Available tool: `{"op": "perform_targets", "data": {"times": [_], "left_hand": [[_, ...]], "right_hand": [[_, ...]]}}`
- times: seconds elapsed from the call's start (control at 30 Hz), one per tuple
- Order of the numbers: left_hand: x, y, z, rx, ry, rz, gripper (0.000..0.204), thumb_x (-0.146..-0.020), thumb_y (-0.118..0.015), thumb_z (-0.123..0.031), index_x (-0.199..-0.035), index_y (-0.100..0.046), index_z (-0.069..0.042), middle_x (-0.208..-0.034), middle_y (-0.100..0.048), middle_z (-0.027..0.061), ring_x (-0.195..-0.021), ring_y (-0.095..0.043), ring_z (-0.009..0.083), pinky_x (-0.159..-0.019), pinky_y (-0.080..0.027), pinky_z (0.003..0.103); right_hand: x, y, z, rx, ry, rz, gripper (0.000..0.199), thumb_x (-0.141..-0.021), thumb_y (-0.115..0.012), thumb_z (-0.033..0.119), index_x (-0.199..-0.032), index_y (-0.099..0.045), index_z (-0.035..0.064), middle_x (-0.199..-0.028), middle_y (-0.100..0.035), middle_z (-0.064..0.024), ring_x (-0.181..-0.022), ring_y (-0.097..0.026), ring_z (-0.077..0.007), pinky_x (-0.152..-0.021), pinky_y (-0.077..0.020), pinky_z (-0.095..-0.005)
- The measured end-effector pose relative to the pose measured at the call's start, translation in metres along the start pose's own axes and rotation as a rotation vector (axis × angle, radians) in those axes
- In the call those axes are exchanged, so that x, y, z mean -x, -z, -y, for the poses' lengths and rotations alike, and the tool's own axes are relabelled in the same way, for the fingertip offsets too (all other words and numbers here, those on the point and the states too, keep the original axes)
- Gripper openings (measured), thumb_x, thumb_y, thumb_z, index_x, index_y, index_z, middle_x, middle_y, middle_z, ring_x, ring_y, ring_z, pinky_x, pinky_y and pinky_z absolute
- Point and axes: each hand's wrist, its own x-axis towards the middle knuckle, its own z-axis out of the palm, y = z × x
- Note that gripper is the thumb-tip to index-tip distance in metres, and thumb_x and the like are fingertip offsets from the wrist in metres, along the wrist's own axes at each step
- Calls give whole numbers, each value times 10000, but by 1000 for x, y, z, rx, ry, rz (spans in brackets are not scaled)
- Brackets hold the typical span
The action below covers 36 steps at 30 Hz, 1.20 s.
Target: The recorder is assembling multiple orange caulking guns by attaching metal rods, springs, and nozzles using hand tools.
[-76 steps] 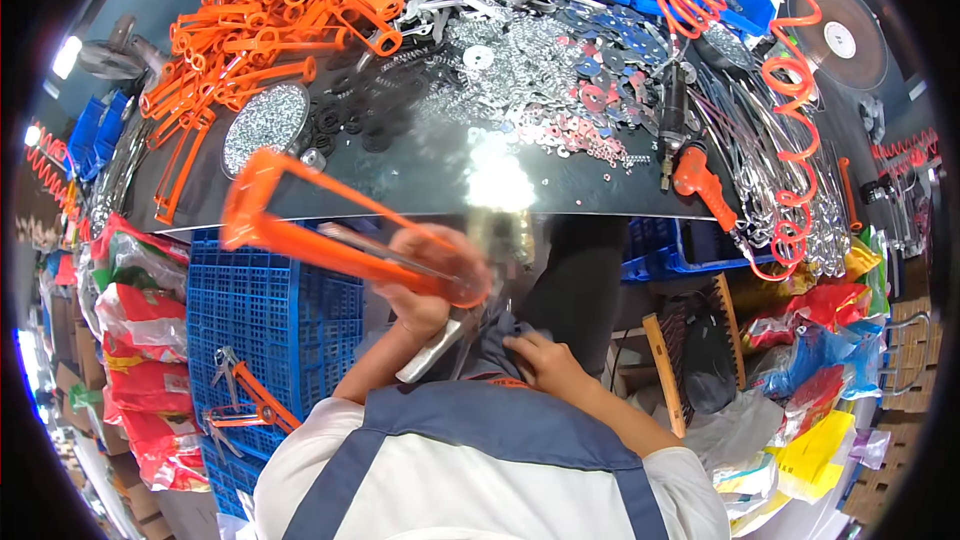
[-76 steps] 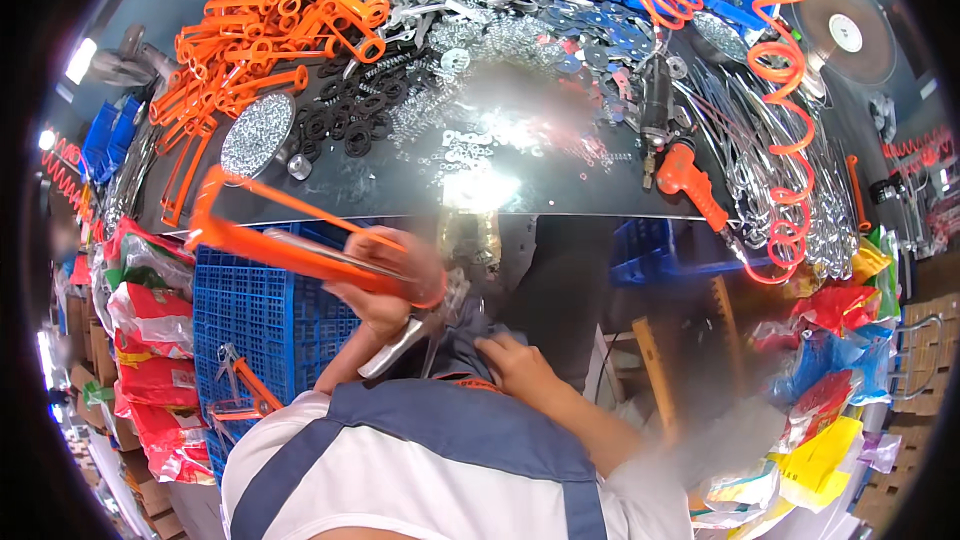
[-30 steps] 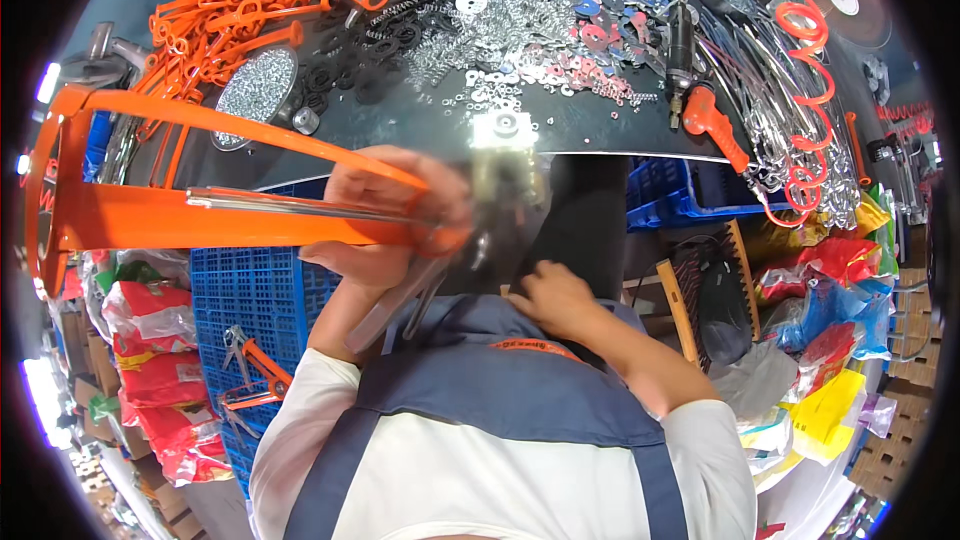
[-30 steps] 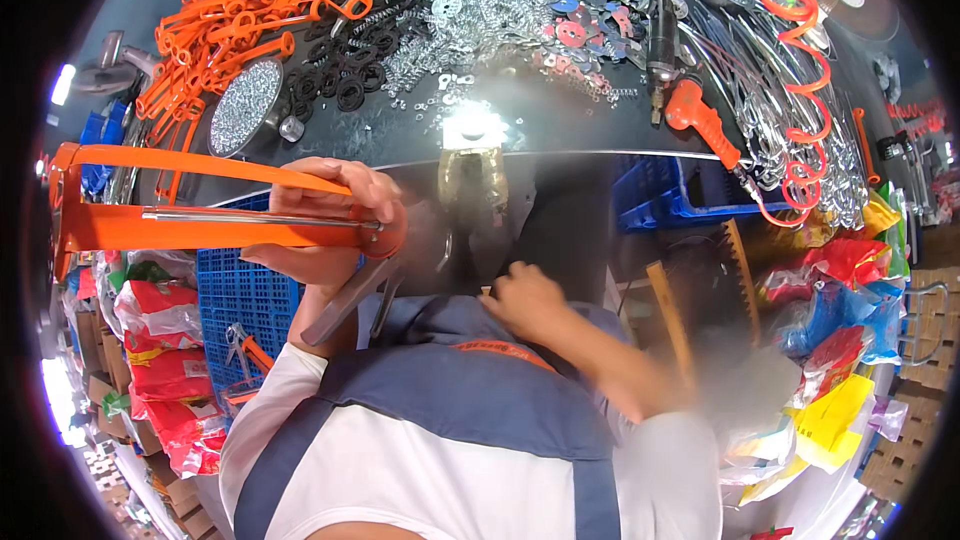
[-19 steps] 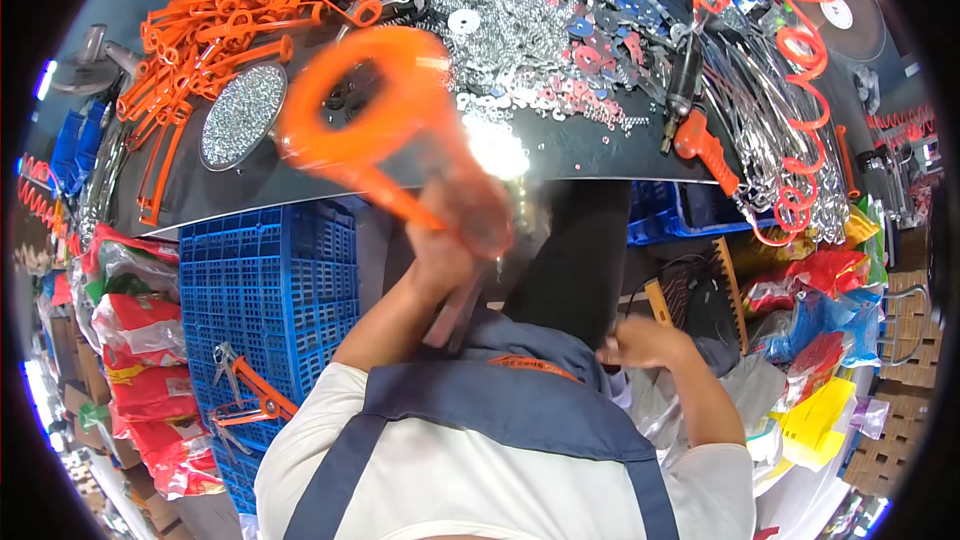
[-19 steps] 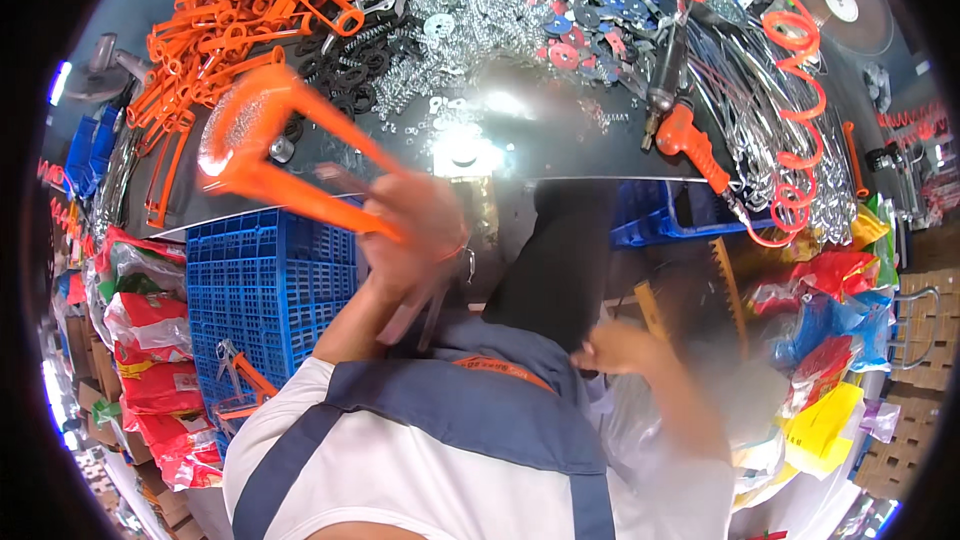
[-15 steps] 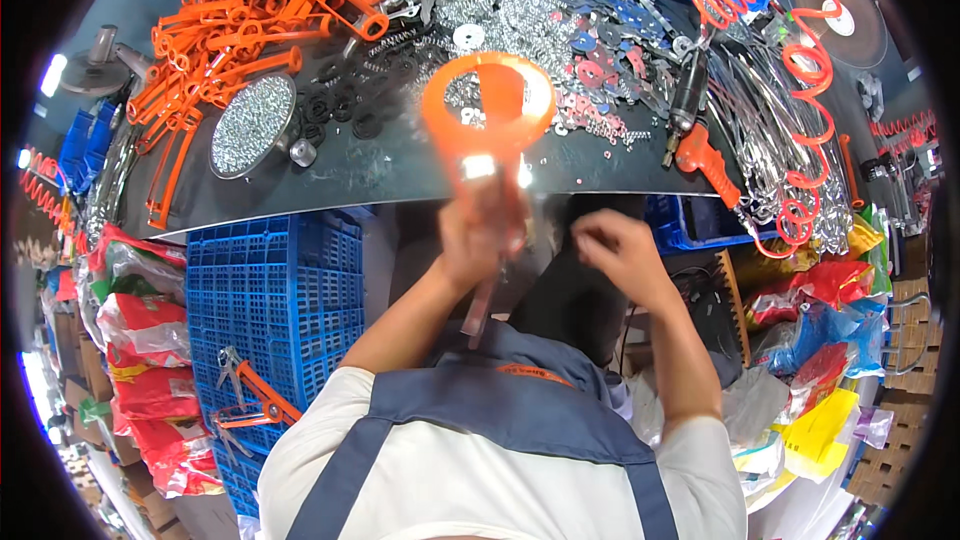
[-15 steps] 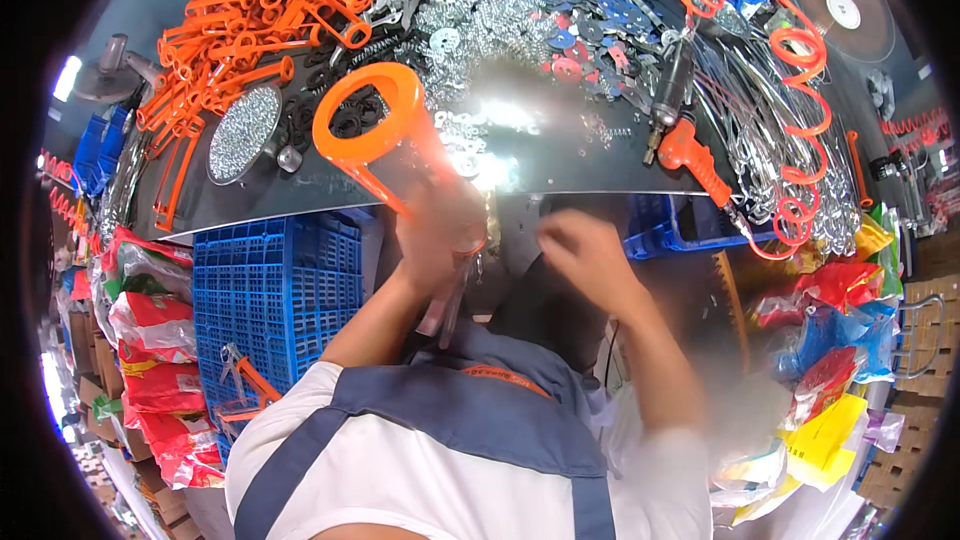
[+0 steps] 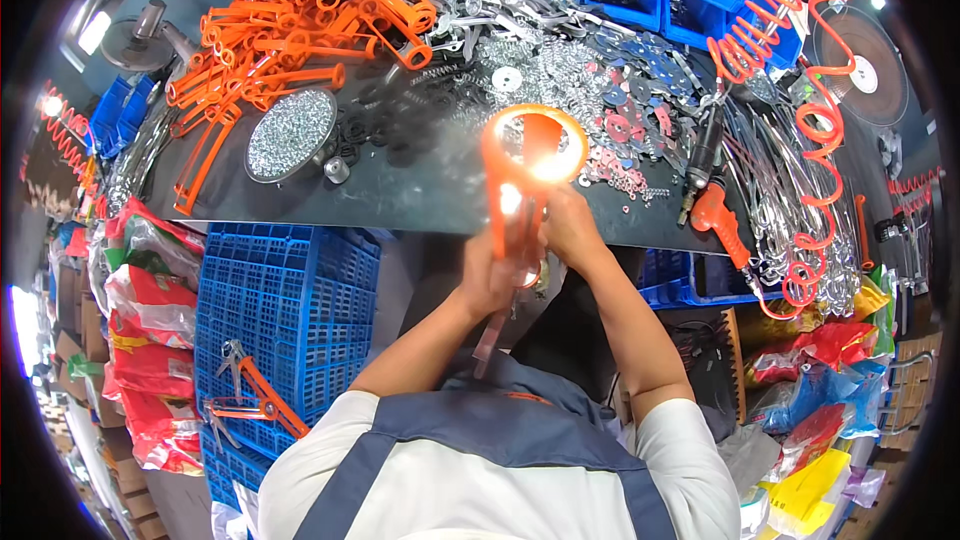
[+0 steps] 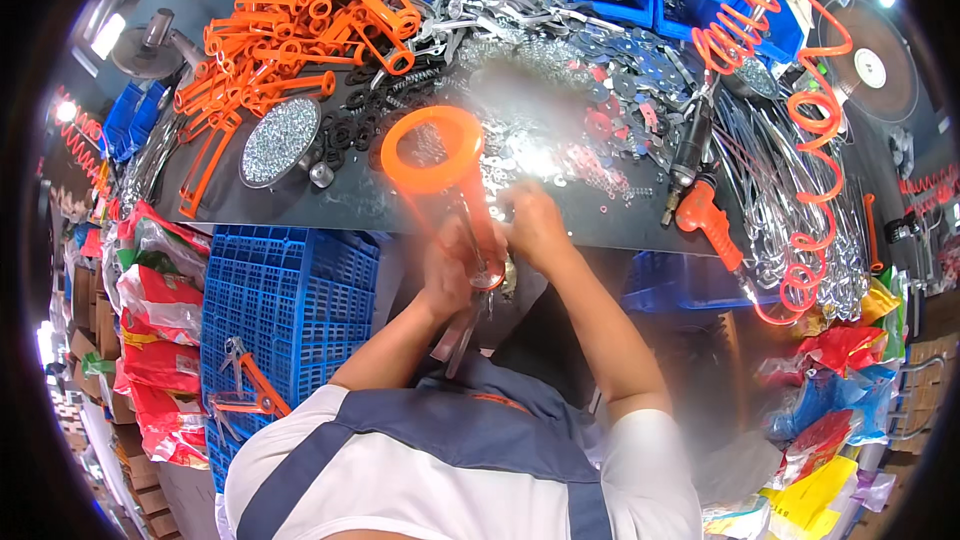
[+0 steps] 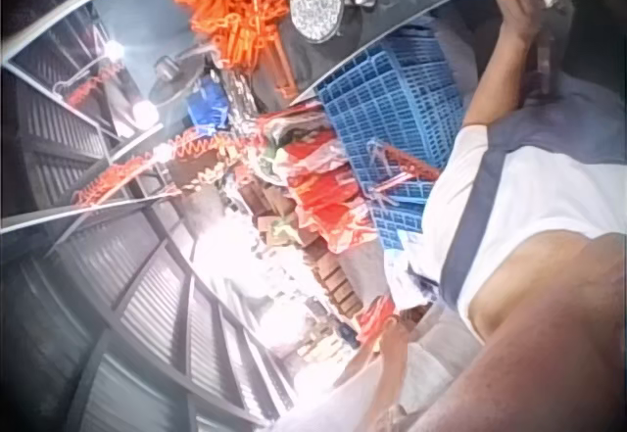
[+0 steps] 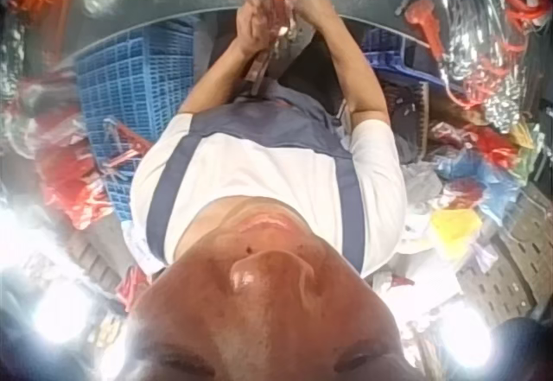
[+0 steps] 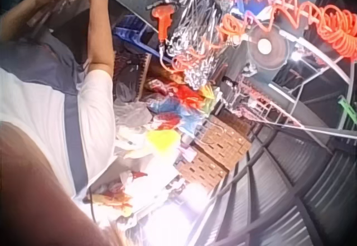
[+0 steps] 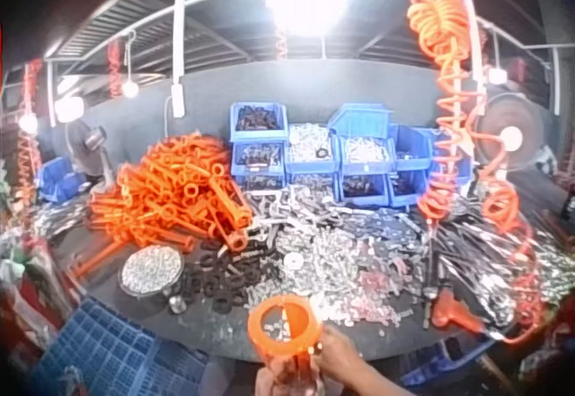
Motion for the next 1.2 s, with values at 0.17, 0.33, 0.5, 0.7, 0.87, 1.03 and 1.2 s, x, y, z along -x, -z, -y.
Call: {"op": "perform_targets", "data": {"times": [0.17, 0.33, 0.5, 0.7, 0.87, 1.03, 1.2], "left_hand": [[-2, 3, 0, -91, -17, -14, 654, -912, -327, -587, -1126, -550, -10, -794, -595, 52, -687, -584, 141, -624, -479, 284], [-6, -4, -1, -69, -33, -14, 686, -919, -320, -581, -1213, -501, 12, -753, -575, 46, -647, -551, 138, -592, -463, 288], [-4, 1, -7, -82, -70, -42, 671, -927, -319, -556, -1192, -503, 33, -737, -569, 45, -638, -550, 135, -581, -458, 286], [-1, 4, 3, -23, -83, -12, 567, -927, -367, -487, -1124, -530, 19, -746, -579, 52, -638, -565, 127, -576, -462, 280], [-12, -3, -17, 74, 5, -78, 303, -864, -502, -143, -1131, -528, -2, -882, -622, 71, -806, -609, 142, -690, -504, 284], [-27, -7, -44, -374, -4, -125, 212, -868, -586, -55, -1061, -561, 29, -859, -638, 80, -778, -600, 127, -697, -483, 272], [-22, 0, -22, -182, -123, -90, 118, -881, -550, -41, -981, -584, 12, -795, -622, 50, -660, -561, 82, -575, -455, 243]], "right_hand": [[1, 16, 14, -99, 31, -53, 256, -696, -734, 131, -931, -672, 50, -980, -587, -148, -808, -607, -276, -711, -495, -362], [14, 69, 62, -693, 164, -490, 267, -762, -578, -91, -996, -673, -3, -943, -623, -107, -787, -605, -124, -654, -499, -305], [8, 91, 115, -60, 847, -308, 289, -719, -645, -60, -999, -663, 10, -1053, -613, -123, -836, -614, -261, -696, -498, -329], [9, 107, 119, 189, 1008, -288, 273, -667, -672, -40, -937, -638, -23, -1056, -616, -102, -848, -613, -291, -694, -506, -356], [-4, 164, 50, 52, 437, -686, 280, -765, -670, 153, -940, -609, -57, -1022, -619, -162, -870, -603, -300, -761, -495, -399], [-39, 152, -99, 843, -626, -563, 840, -703, -725, 412, -1227, -336, -117, -1129, -523, -247, -1014, -570, -360, -862, -442, -492], [-42, 177, -121, 517, -559, -488, 609, -648, -716, 238, -1116, -452, -49, -986, -584, -181, -866, -617, -295, -731, -503, -407]]}}
